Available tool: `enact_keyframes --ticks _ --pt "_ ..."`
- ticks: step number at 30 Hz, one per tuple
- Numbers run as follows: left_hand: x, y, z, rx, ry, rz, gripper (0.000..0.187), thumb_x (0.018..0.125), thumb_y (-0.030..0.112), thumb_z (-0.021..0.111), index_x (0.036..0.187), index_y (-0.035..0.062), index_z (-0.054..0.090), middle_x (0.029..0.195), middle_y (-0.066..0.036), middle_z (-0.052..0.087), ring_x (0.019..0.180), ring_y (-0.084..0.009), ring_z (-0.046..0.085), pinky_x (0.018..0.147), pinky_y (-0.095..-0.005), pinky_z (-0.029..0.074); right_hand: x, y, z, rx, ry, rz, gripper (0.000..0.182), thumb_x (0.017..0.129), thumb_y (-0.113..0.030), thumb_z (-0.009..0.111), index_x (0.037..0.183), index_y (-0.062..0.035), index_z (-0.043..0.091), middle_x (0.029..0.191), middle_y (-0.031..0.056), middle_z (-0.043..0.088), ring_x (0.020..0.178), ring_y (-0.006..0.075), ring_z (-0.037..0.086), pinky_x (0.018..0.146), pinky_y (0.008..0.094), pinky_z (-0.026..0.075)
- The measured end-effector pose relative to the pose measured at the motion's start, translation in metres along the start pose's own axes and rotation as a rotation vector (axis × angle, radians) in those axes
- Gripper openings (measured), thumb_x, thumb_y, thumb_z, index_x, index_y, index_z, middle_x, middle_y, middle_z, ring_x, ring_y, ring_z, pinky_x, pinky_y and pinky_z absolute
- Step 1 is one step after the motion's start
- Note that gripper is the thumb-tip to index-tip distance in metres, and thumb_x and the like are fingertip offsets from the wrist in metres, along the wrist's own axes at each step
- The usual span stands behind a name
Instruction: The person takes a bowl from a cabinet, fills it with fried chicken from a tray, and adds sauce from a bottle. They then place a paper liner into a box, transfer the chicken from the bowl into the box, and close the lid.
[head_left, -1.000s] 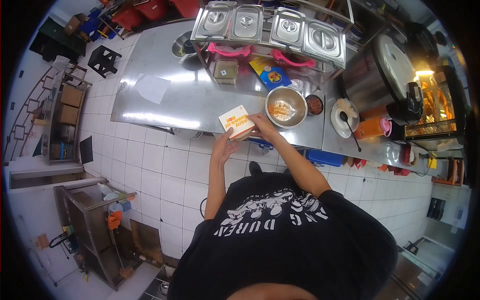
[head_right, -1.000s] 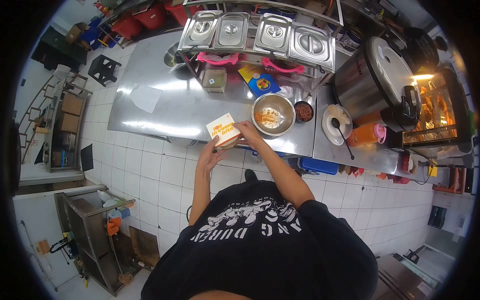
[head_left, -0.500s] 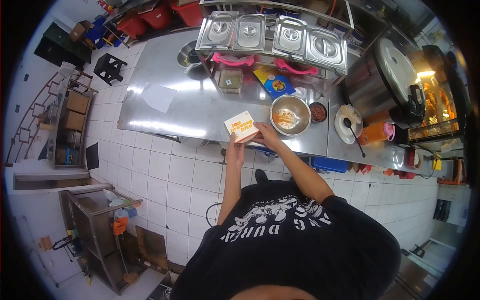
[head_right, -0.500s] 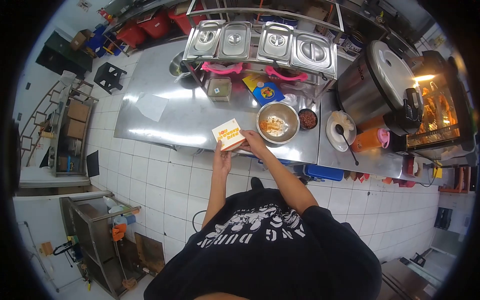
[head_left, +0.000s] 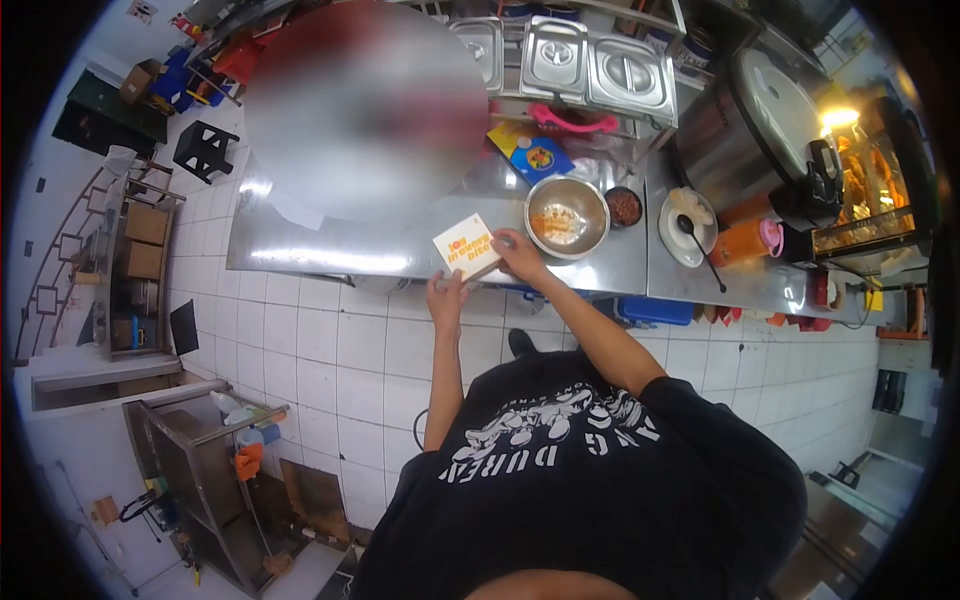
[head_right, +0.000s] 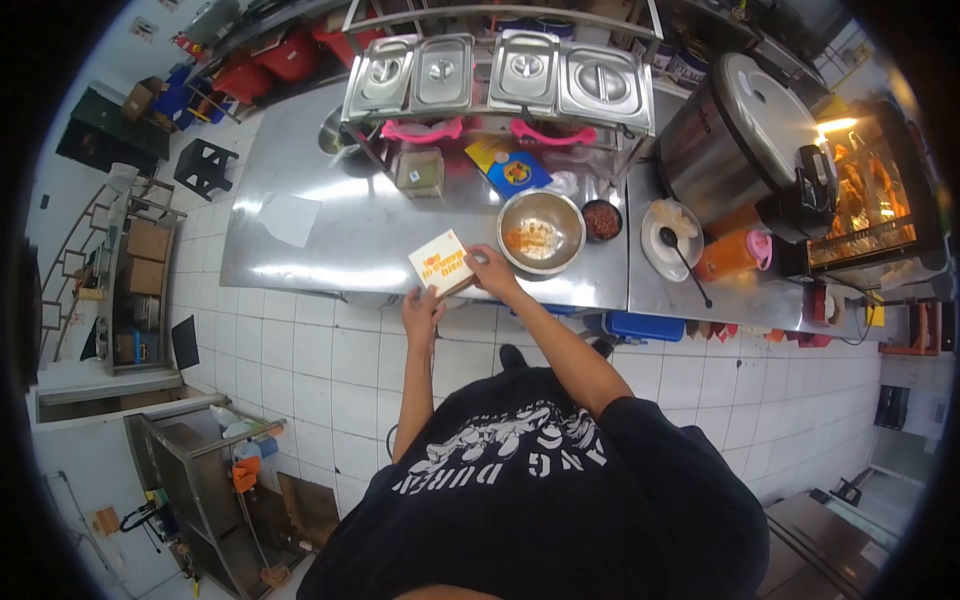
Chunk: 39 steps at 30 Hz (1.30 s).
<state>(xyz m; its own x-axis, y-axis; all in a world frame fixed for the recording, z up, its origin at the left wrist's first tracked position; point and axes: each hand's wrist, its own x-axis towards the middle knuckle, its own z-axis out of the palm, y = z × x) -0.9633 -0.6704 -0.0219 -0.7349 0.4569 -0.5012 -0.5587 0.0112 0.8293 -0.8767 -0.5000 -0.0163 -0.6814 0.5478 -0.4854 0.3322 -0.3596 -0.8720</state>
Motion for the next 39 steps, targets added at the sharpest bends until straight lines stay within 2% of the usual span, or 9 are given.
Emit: enact_keyframes --ticks 2,6,11,14,20,23,26,31,39 --pt "0.001 0.005 0.0 0.153 0.057 -0.011 0.05 0.09 0.023 0.067 0.129 -0.0017 0.048 0.107 -0.011 0.061 0.097 -0.0137 0.06 0.082 -0.0272 0.051 0.0 0.009 0.009 -0.095 0.024 -0.035 0.038 0.093 -0.033 0.06 0.124 -0.0118 0.055 0.081 0.0072 0.063 0.075 0.0122 0.064 0.061 0.0265 0.053" --pt "0.028 0.001 0.003 0.631 0.035 0.21 0.037 0.09 0.017 0.062 0.121 -0.0016 0.057 0.098 -0.009 0.064 0.083 -0.0126 0.06 0.068 -0.0254 0.05 0.007 0.013 0.019 -0.601 0.266 -0.264 0.033 0.092 -0.028 0.053 0.116 -0.0066 0.062 0.102 0.0236 0.061 0.104 0.0394 0.055 0.097 0.0412 0.042" --pt "0.027 0.02 -0.001 0.333 -0.055 -0.001 0.019 0.084 0.012 0.064 0.1 0.0028 0.066 0.077 0.001 0.057 0.061 -0.0044 0.045 0.05 -0.0221 0.032 0.026 0.033 0.016 -0.483 0.245 -0.375 0.028 0.093 -0.027 0.054 0.105 -0.0031 0.063 0.097 0.0211 0.063 0.092 0.0356 0.059 0.085 0.0411 0.046" --pt "0.001 0.026 -0.016 0.005 -0.272 -0.138 0.027 0.087 0.009 0.063 0.111 0.0004 0.054 0.104 -0.008 0.058 0.099 -0.0157 0.058 0.083 -0.0305 0.051 -0.025 0.017 0.013 -0.303 0.142 -0.221 0.032 0.093 -0.031 0.059 0.104 -0.0022 0.051 0.093 0.0125 0.061 0.087 0.0187 0.058 0.077 0.035 0.048" --pt "-0.074 0.007 -0.015 0.083 -0.608 -0.185 0.038 0.087 0.005 0.063 0.122 0.0047 0.047 0.119 -0.012 0.057 0.106 -0.0211 0.059 0.086 -0.034 0.05 -0.166 0.002 -0.062 0.267 -0.152 0.004 0.057 0.088 -0.029 0.07 0.129 0.001 0.045 0.112 0.0103 0.06 0.095 0.0151 0.058 0.074 0.0276 0.05" --pt "-0.116 -0.015 0.05 0.121 -0.741 -0.276 0.042 0.092 0.014 0.06 0.13 0.0052 0.044 0.123 -0.012 0.057 0.11 -0.0233 0.058 0.095 -0.0418 0.048 -0.217 0.003 -0.11 0.331 -0.229 0.113 0.071 0.085 -0.025 0.074 0.139 0.0003 0.035 0.124 0.012 0.054 0.106 0.0176 0.059 0.082 0.0294 0.054" --pt "-0.163 -0.053 0.153 -0.183 -0.671 -0.421 0.041 0.096 0.026 0.054 0.13 0.0043 0.044 0.122 -0.013 0.057 0.108 -0.0233 0.06 0.089 -0.04 0.051 -0.253 0.023 -0.143 0.634 0.186 -0.031 0.062 0.085 -0.018 0.074 0.132 -0.0015 0.037 0.12 0.0117 0.056 0.1 0.0176 0.062 0.075 0.0304 0.057" --pt "-0.224 -0.102 0.298 0.09 -0.485 -0.196 0.044 0.099 0.04 0.048 0.117 0.0 0.052 0.107 -0.011 0.064 0.09 -0.0183 0.066 0.073 -0.0306 0.056 -0.326 0.029 -0.239 0.5 0.406 -0.142 0.071 0.081 -0.026 0.078 0.132 -0.0008 0.037 0.122 0.0138 0.054 0.097 0.0198 0.063 0.076 0.0303 0.056" --pt "-0.357 -0.216 0.469 0.321 -0.926 -0.385 0.038 0.099 0.041 0.049 0.107 0.0039 0.052 0.092 -0.01 0.066 0.075 -0.0154 0.068 0.063 -0.0261 0.056 -0.462 0.082 -0.43 0.375 0.766 -0.287 0.05 0.095 -0.038 0.058 0.126 0.0008 0.049 0.106 0.0098 0.062 0.092 0.0123 0.06 0.079 0.0267 0.05"
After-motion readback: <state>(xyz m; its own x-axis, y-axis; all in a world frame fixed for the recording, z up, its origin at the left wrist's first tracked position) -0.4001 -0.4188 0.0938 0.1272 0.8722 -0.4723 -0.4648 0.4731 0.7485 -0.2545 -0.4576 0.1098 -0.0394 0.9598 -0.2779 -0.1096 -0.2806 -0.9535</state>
